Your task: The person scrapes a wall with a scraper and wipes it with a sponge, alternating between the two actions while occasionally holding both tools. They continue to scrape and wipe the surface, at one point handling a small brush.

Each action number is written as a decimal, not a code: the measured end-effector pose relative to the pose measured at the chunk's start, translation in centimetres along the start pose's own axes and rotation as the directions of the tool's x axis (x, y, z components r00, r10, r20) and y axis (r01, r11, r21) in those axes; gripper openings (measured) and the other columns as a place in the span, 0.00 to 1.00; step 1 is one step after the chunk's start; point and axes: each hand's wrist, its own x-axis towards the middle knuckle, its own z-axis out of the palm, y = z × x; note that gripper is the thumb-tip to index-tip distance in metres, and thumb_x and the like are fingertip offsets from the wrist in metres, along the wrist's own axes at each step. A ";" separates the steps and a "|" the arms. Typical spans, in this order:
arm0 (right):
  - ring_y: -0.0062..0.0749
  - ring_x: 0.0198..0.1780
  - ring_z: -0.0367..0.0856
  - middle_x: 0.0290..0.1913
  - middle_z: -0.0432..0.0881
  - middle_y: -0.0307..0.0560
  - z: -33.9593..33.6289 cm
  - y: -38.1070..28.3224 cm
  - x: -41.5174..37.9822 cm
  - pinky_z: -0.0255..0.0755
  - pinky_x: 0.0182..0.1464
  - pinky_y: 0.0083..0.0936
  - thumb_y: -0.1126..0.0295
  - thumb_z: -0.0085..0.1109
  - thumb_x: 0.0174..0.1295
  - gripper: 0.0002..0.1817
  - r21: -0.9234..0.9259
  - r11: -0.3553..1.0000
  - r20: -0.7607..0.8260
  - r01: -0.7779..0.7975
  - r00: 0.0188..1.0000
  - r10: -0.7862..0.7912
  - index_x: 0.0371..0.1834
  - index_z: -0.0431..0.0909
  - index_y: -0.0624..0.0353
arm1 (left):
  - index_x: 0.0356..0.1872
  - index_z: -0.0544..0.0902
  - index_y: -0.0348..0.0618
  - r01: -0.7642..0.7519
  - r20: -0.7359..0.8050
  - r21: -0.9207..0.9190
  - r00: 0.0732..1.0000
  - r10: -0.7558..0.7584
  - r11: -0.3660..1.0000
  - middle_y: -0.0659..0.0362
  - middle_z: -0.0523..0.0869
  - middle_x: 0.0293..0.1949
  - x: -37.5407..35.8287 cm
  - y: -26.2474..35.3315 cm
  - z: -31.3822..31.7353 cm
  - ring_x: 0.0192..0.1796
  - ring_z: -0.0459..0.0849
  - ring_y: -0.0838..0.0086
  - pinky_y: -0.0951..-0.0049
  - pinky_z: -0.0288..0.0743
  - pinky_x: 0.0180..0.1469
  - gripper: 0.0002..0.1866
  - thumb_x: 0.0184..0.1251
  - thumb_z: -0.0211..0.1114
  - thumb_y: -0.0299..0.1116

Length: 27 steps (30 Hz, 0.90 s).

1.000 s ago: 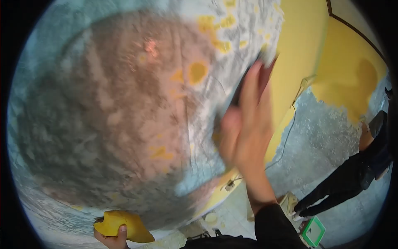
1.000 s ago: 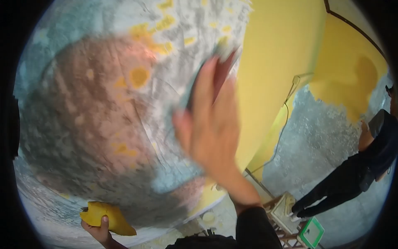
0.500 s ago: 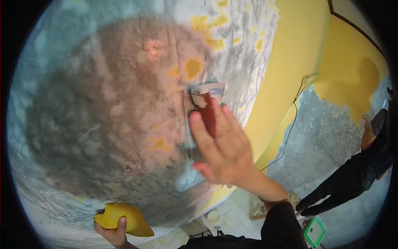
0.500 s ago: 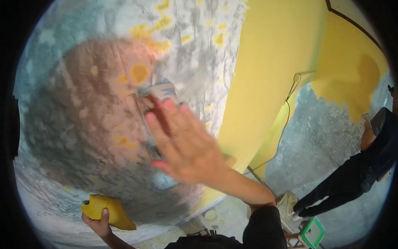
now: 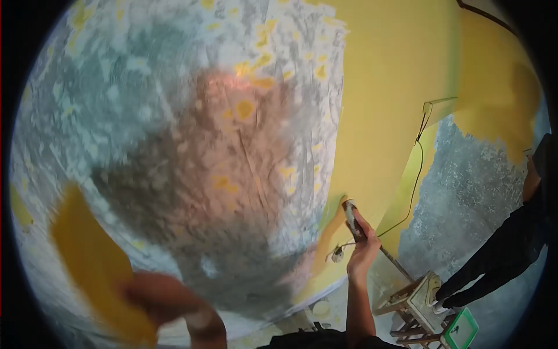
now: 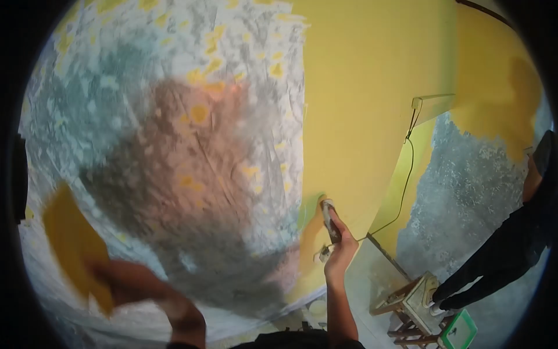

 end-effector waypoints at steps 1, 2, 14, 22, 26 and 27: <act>0.45 0.62 0.76 0.60 0.76 0.63 -0.4 0.1 -0.6 0.70 0.63 0.39 0.51 0.33 0.72 0.34 0.049 0.999 -0.002 -0.016 1.000 0.017 0.57 0.73 0.76 | 0.52 0.77 0.34 -0.161 0.224 -0.026 0.961 0.163 0.987 0.50 0.78 0.58 -0.1 1.3 3.8 0.54 0.79 0.63 0.65 0.74 0.57 0.15 0.69 0.62 0.33; 0.45 0.62 0.76 0.60 0.76 0.63 -0.7 0.1 -0.9 0.71 0.62 0.40 0.51 0.33 0.72 0.34 0.102 0.994 -0.007 -0.026 1.000 0.027 0.57 0.74 0.76 | 0.53 0.76 0.36 -0.291 0.431 -0.052 0.856 0.284 0.955 0.50 0.76 0.60 -0.5 2.4 7.5 0.56 0.77 0.63 0.65 0.72 0.59 0.16 0.69 0.61 0.33; 0.44 0.60 0.77 0.58 0.77 0.61 -4.7 -3.1 -0.1 0.79 0.54 0.43 0.48 0.37 0.70 0.32 0.259 0.965 -0.118 0.034 0.993 -0.004 0.52 0.76 0.71 | 0.65 0.73 0.47 -0.438 0.859 -0.479 -0.055 0.509 0.761 0.53 0.64 0.73 -14.9 5.1 2.6 0.70 0.67 0.57 0.58 0.61 0.71 0.26 0.63 0.53 0.32; 0.40 0.53 0.81 0.53 0.82 0.59 -6.5 -2.8 -0.8 0.82 0.44 0.38 0.52 0.45 0.68 0.28 0.092 0.995 -0.021 -0.024 0.999 0.026 0.48 0.79 0.71 | 0.45 0.81 0.42 0.250 0.603 -0.271 -0.709 0.367 0.929 0.52 0.85 0.45 -19.3 0.8 -14.4 0.52 0.82 0.60 0.61 0.72 0.58 0.13 0.61 0.59 0.35; 0.41 0.48 0.83 0.50 0.81 0.63 -8.5 -1.7 -2.1 0.82 0.42 0.36 0.55 0.49 0.68 0.29 0.007 0.988 -0.089 -0.154 0.984 0.154 0.51 0.78 0.78 | 0.42 0.81 0.41 0.325 0.539 0.683 -0.829 -0.151 0.654 0.53 0.86 0.36 -23.5 -2.0 -26.5 0.38 0.85 0.56 0.61 0.79 0.39 0.13 0.71 0.54 0.39; 0.39 0.47 0.83 0.49 0.82 0.61 -9.1 -1.2 -2.5 0.83 0.42 0.35 0.57 0.50 0.68 0.26 0.048 0.982 -0.094 -0.183 0.978 0.187 0.50 0.78 0.77 | 0.42 0.79 0.40 0.372 0.475 0.863 -0.828 -0.299 0.343 0.55 0.84 0.35 -23.9 -1.9 -28.8 0.36 0.84 0.63 0.64 0.78 0.38 0.14 0.72 0.54 0.41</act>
